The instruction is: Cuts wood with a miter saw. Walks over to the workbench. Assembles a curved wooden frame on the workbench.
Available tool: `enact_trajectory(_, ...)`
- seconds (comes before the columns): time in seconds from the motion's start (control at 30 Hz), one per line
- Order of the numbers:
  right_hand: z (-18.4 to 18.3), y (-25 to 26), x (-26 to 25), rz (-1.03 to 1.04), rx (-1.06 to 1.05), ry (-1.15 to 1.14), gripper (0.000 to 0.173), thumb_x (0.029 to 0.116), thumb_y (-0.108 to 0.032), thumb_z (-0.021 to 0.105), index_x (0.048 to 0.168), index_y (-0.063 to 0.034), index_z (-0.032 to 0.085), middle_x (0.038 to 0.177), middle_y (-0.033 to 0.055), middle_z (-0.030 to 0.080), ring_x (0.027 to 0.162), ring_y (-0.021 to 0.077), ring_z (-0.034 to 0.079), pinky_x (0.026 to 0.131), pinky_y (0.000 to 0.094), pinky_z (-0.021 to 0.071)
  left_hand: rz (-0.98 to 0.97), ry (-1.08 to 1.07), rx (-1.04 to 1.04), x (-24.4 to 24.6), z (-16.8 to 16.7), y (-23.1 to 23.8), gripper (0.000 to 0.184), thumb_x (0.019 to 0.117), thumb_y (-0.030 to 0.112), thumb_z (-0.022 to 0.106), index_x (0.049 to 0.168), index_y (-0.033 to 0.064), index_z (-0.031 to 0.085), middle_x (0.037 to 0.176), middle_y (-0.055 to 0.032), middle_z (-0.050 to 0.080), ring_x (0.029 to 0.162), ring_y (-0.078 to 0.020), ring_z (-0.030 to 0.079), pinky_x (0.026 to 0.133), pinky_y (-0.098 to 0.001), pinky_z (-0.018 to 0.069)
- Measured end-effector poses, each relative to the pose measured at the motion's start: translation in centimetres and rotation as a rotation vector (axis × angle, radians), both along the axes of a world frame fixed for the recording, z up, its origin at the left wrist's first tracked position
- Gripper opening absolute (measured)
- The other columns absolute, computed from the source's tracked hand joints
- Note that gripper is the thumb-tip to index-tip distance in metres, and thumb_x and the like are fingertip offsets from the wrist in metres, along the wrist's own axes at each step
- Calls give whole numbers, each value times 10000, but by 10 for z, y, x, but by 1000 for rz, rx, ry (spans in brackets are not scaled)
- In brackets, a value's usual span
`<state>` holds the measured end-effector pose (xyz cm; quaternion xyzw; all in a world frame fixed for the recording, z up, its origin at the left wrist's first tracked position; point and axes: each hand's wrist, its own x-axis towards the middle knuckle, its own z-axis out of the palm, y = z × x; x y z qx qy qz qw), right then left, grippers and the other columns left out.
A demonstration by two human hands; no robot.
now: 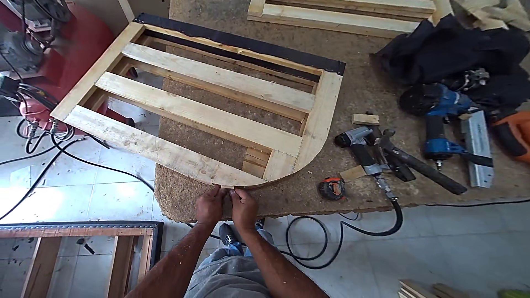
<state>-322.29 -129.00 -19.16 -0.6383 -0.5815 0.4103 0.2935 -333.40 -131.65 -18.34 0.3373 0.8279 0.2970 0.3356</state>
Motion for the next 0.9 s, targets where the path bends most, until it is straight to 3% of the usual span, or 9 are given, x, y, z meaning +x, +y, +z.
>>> enact_trajectory(0.17, -1, -2, -3, -18, 13, -24, 147, 978, -202, 706, 1012, -108, 814, 926, 55, 784, 887, 197, 747, 873, 471, 592, -3, 11, 26, -2, -1, 1, 235, 997, 308, 686, 1154, 164, 785, 884, -27, 769, 792, -171, 733, 808, -480, 605)
enact_trajectory(0.37, -4, -4, -6, -41, 83, -18, 127, 976, -192, 705, 1002, -115, 801, 921, 57, 775, 864, 204, 745, 832, 479, 603, -61, 176, 51, 2, -7, 0, 208, 990, 301, 691, 1075, 150, 807, 1045, -54, 769, 965, -241, 730, 906, -548, 567)
enact_trajectory(0.57, -9, -5, -7, 0, 116, -109, 195, 995, -211, 684, 1114, -91, 781, 974, 107, 774, 899, 271, 752, 841, 526, 600, -96, 221, 99, 4, -9, -1, 198, 1010, 263, 665, 1033, 120, 800, 1053, -83, 759, 974, -271, 725, 893, -560, 566)
enact_trajectory(0.7, -11, -5, -7, 32, 160, -136, 192, 1000, -195, 673, 1089, -62, 781, 967, 124, 769, 895, 286, 749, 832, 521, 602, -167, 268, 46, 2, -5, 1, 213, 1028, 248, 634, 1043, 103, 789, 1094, -99, 751, 1004, -295, 722, 906, -561, 563)
enact_trajectory(0.9, -9, -1, -9, 27, 132, -172, 167, 1010, -211, 661, 1046, -91, 771, 929, 114, 759, 870, 294, 744, 793, 540, 594, -146, 268, 49, 2, -2, 4, 206, 1029, 234, 631, 1003, 99, 785, 1040, -104, 754, 969, -307, 724, 883, -577, 560)
